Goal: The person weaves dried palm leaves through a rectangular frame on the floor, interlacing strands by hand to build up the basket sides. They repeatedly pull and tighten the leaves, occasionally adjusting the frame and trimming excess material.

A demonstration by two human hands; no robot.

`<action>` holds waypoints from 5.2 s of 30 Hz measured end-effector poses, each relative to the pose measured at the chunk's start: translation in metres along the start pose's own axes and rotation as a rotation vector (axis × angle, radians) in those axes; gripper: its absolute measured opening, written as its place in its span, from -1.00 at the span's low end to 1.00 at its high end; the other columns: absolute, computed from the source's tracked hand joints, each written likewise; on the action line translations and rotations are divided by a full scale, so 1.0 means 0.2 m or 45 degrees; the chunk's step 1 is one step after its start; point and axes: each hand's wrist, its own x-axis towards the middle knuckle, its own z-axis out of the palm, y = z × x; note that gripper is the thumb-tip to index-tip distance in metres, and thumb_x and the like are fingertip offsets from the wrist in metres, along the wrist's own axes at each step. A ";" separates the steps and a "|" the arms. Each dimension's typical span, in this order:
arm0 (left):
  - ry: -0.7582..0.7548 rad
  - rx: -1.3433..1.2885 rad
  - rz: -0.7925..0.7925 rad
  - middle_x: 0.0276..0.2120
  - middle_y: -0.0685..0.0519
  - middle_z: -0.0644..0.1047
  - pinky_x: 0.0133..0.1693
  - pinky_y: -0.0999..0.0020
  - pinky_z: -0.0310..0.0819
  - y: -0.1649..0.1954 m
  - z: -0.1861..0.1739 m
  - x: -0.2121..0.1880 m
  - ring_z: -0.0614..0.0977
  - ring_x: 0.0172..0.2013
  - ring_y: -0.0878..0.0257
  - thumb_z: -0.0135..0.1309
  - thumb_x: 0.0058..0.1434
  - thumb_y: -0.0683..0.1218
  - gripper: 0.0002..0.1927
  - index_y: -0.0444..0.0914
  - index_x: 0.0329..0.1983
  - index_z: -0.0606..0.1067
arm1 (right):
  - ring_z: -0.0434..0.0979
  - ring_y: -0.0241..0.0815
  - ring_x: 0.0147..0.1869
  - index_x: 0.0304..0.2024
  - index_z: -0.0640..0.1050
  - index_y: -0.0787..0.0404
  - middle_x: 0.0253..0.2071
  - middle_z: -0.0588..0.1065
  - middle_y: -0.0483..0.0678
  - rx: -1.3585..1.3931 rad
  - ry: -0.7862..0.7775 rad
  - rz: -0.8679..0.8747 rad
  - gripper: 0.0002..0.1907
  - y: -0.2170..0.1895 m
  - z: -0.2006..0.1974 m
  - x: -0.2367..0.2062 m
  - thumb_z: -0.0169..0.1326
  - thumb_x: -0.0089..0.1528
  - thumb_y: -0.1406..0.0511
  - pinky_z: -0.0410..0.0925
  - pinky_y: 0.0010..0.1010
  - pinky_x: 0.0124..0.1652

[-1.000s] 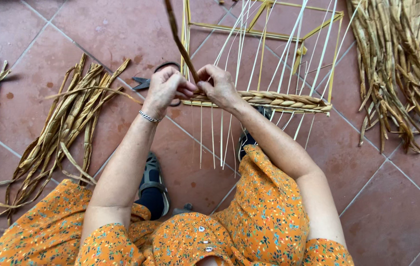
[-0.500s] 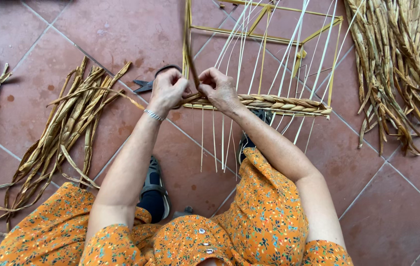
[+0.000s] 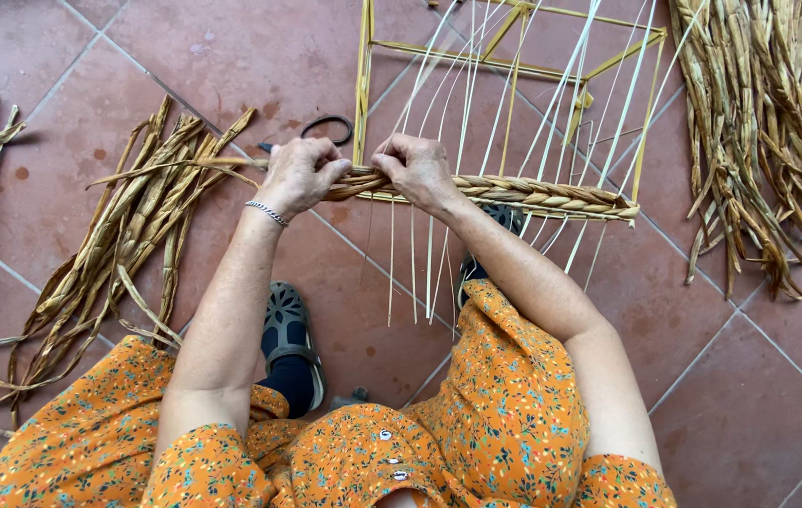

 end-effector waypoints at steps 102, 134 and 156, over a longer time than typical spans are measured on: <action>-0.095 -1.833 -0.367 -0.36 0.07 0.65 -0.37 0.44 0.47 -0.04 0.18 0.10 0.63 -0.38 0.34 0.27 0.24 -0.09 -0.80 -0.29 -0.15 0.63 | 0.47 -0.32 -0.37 0.16 0.45 0.14 -0.13 0.54 -0.11 -0.030 -0.194 -0.083 -0.63 -0.06 -0.12 -0.13 0.03 0.30 0.45 0.39 -0.46 -0.27; 0.352 -0.129 -0.046 -0.30 -0.12 0.65 -0.27 0.21 0.48 0.04 0.23 -0.18 0.66 -0.31 0.07 0.30 0.27 0.15 -0.56 -0.31 -0.09 0.56 | 0.69 -0.36 -0.19 -0.14 0.67 0.26 -0.26 0.68 -0.05 0.284 -0.126 -0.082 -0.88 0.08 0.05 0.06 0.22 0.26 0.40 0.59 -0.51 -0.15; 0.508 -2.066 -0.320 -0.31 0.01 0.64 -0.27 0.32 0.68 0.07 0.34 -0.06 0.71 -0.35 0.20 0.24 0.20 -0.25 -0.77 -0.30 -0.09 0.51 | 0.65 -0.42 -0.22 -0.15 0.70 0.22 -0.27 0.68 -0.09 0.320 -0.059 -0.022 -0.90 0.11 0.03 0.03 0.22 0.29 0.38 0.54 -0.57 -0.24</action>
